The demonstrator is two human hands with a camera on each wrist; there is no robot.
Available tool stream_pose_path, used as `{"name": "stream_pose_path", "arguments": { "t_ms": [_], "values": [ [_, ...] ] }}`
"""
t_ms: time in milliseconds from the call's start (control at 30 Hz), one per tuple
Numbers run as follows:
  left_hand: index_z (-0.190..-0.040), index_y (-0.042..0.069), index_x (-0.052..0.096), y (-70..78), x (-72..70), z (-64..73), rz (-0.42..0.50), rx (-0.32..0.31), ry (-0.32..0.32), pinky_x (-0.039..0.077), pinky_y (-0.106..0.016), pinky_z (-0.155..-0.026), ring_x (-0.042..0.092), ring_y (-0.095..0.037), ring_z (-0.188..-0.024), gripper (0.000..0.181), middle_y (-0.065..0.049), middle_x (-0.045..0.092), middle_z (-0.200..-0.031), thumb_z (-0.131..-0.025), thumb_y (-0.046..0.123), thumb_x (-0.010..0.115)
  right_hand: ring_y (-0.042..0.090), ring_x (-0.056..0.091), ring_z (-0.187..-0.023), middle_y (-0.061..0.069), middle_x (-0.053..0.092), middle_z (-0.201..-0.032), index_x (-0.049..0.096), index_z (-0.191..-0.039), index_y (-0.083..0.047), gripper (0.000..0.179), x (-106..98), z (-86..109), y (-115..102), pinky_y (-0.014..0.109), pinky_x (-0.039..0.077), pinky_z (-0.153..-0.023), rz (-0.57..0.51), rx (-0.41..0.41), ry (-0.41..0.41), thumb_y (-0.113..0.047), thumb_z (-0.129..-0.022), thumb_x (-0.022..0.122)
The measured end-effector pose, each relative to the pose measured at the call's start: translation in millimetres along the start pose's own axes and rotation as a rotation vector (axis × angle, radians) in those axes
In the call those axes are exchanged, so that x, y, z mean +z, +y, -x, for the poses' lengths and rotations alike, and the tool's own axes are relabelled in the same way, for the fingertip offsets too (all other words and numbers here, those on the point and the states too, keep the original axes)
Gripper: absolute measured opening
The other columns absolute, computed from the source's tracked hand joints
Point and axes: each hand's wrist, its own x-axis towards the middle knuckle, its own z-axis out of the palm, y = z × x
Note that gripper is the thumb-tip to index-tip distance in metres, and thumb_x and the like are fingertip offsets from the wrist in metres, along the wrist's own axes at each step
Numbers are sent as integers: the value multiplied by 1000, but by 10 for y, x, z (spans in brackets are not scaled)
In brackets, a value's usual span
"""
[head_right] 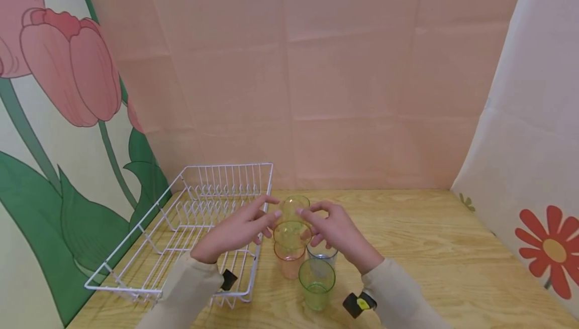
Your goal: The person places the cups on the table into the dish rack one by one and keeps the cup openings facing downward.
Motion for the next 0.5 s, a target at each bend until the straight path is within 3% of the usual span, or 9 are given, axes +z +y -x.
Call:
{"name": "stream_pose_path", "arguments": {
  "t_ms": [500],
  "values": [
    [-149,15,41,-45,17,-32,-10,-39,20,55,-39,-63,66,-19,-74,65,-12,70,-100,-99,55,54,19,62,-68,9,76,-99,55,-137,-3,64,47,5,36,29,45,-48,54,-56,-29,-48,-93,66]
  ]
}}
